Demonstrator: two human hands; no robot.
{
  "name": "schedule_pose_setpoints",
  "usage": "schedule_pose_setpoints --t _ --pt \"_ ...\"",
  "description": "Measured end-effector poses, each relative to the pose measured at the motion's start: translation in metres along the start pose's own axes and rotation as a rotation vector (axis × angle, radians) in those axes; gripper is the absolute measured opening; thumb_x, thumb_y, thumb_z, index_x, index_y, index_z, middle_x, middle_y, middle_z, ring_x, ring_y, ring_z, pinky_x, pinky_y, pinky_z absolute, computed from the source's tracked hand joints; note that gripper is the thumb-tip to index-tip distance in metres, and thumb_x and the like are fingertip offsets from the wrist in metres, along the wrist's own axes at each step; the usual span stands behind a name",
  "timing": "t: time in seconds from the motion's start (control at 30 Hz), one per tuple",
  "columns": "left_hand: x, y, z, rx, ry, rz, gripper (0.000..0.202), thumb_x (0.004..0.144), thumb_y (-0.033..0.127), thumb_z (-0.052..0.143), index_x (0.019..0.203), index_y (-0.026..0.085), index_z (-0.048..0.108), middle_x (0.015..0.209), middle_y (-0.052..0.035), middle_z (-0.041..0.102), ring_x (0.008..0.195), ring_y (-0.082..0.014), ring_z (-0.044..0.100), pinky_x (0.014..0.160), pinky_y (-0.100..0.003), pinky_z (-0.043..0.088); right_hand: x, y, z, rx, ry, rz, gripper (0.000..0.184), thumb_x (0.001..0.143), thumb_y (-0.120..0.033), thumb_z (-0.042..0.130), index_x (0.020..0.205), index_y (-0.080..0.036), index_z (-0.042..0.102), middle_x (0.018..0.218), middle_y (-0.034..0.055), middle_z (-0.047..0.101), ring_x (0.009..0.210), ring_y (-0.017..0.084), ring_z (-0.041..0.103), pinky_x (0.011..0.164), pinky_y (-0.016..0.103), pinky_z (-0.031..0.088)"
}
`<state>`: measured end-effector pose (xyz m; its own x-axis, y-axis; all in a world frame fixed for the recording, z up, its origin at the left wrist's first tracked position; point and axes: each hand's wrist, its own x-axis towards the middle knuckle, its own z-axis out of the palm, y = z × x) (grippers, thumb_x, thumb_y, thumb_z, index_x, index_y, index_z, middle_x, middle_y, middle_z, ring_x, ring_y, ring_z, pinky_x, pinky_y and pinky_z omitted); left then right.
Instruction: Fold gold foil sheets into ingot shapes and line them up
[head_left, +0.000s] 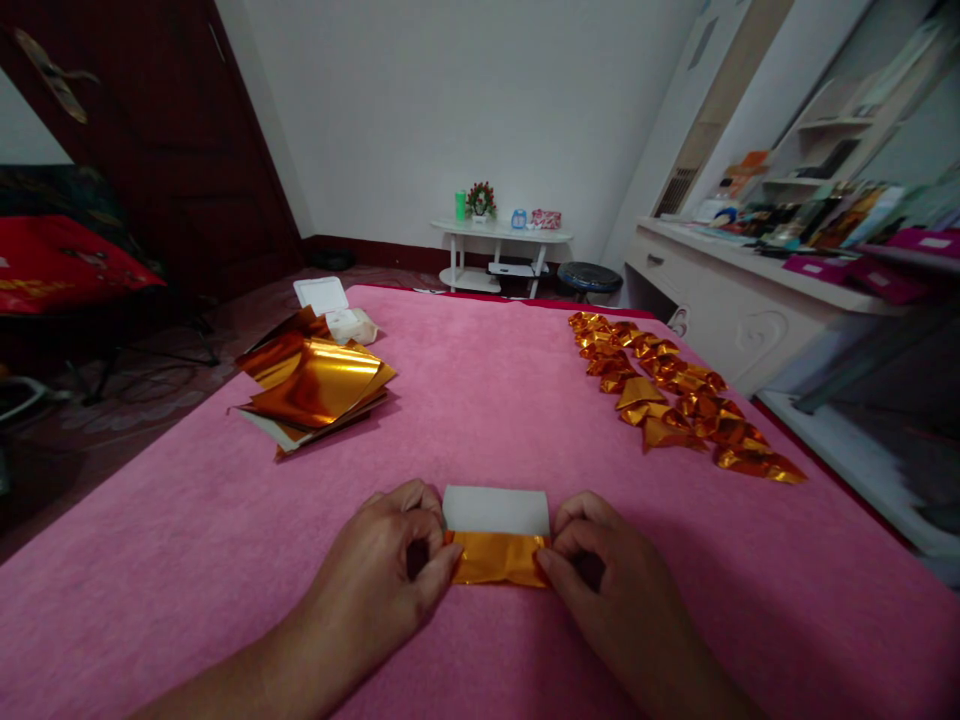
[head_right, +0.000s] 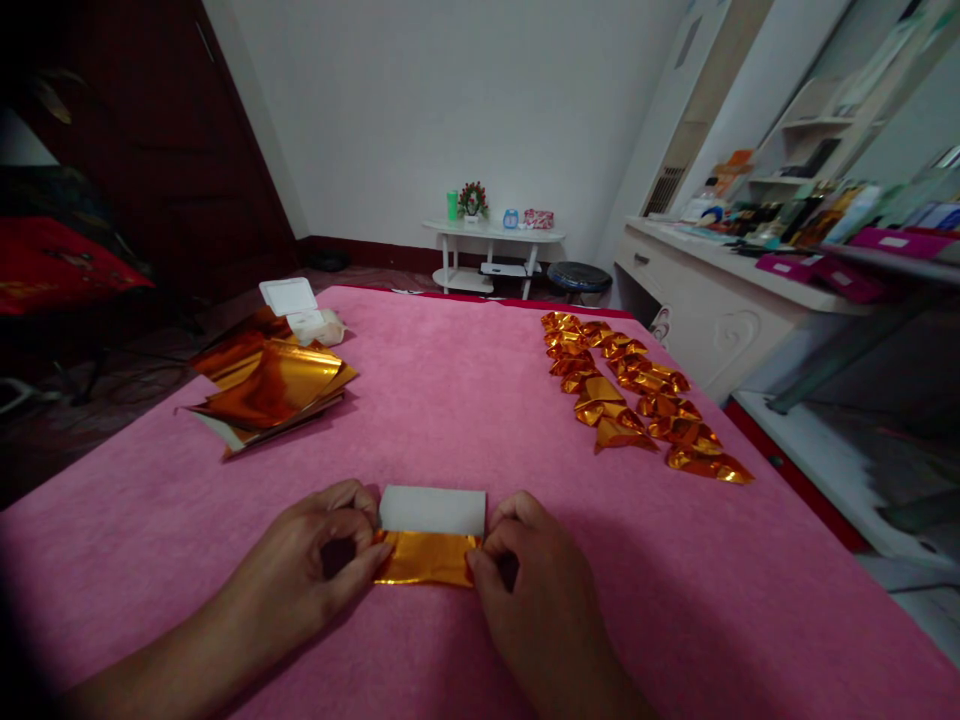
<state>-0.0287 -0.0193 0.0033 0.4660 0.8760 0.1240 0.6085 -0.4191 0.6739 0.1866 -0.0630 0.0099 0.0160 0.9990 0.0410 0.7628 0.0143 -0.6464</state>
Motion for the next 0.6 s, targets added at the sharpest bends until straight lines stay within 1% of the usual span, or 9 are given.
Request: schedule_pose_setpoints --t 0.27,0.47,0.6 --pt "-0.0033 0.0011 -0.0026 0.01 0.005 -0.067 0.023 0.08 0.021 0.056 0.058 0.017 0.052 0.074 -0.0012 0.057 0.068 -0.0125 0.054 0.063 -0.025 0.041 -0.0009 0.0018 0.0002 -0.023 0.0 -0.005 0.021 0.078 -0.02 0.054 0.058 -0.02 0.052 0.076 0.0006 0.056 0.067 0.014 0.054 0.058 0.026 0.04" --pt "-0.0032 0.0022 -0.0038 0.021 0.021 -0.056 0.023 0.08 0.019 0.054 0.058 0.017 0.05 0.073 -0.0013 0.057 0.069 -0.0132 0.054 0.065 -0.026 0.041 -0.0008 0.0014 0.0001 0.018 -0.006 -0.018 0.021 0.08 -0.019 0.052 0.059 -0.02 0.052 0.079 0.0008 0.056 0.071 0.014 0.055 0.062 0.026 0.042" --pt "-0.0031 0.0021 -0.0033 0.037 0.014 -0.06 0.023 0.08 0.018 0.055 0.058 0.017 0.05 0.072 -0.0013 0.057 0.067 -0.0129 0.053 0.063 -0.025 0.04 -0.0003 0.0015 0.0 -0.002 -0.012 -0.009 0.021 0.08 -0.02 0.053 0.059 -0.02 0.052 0.078 0.0005 0.056 0.069 0.014 0.054 0.06 0.027 0.041"
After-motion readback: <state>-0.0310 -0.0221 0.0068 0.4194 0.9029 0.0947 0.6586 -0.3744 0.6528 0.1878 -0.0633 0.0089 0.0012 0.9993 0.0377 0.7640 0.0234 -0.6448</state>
